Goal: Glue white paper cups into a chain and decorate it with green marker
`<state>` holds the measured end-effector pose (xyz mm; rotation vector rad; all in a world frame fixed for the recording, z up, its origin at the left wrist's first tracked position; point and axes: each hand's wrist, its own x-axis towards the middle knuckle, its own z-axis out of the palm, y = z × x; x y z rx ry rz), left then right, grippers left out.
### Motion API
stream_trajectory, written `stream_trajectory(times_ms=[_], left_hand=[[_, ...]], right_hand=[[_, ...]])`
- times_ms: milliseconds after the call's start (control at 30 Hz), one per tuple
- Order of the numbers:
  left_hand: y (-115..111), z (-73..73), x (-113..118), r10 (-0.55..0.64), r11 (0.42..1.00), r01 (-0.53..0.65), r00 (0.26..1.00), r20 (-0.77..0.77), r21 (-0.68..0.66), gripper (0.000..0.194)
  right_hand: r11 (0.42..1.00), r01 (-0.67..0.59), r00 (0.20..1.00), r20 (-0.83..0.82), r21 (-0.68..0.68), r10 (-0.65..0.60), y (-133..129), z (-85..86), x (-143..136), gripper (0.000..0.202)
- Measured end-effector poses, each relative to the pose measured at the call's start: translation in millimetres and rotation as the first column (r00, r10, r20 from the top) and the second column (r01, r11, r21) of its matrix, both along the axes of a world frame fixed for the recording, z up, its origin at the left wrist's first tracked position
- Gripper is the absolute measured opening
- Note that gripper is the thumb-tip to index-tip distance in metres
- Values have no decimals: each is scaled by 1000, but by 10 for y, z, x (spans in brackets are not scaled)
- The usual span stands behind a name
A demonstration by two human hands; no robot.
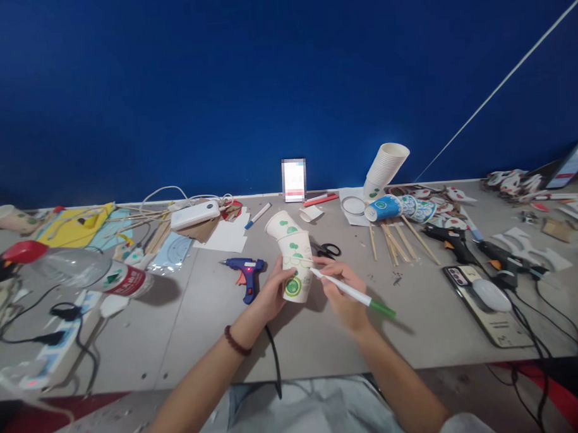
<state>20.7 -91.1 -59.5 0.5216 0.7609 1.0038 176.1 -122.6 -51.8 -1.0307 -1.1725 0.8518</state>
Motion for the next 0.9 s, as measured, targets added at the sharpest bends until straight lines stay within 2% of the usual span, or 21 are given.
stream_trajectory(times_ms=[200,467,900], left_hand=[[5,-14,-10,-4,1000,4,1000,-4,9,62],[5,10,-8,-13,1000,13,1000,-19,5,72],[12,-13,-28,-45,999,45,999,-6,15,70]], right_hand=[[1000,10,1000,-12,-6,-10,-3,-15,3,10],[999,33,999,-31,-1,-33,6,-15,0,8],[999,44,995,-84,6,-43,1,-24,-31,8]])
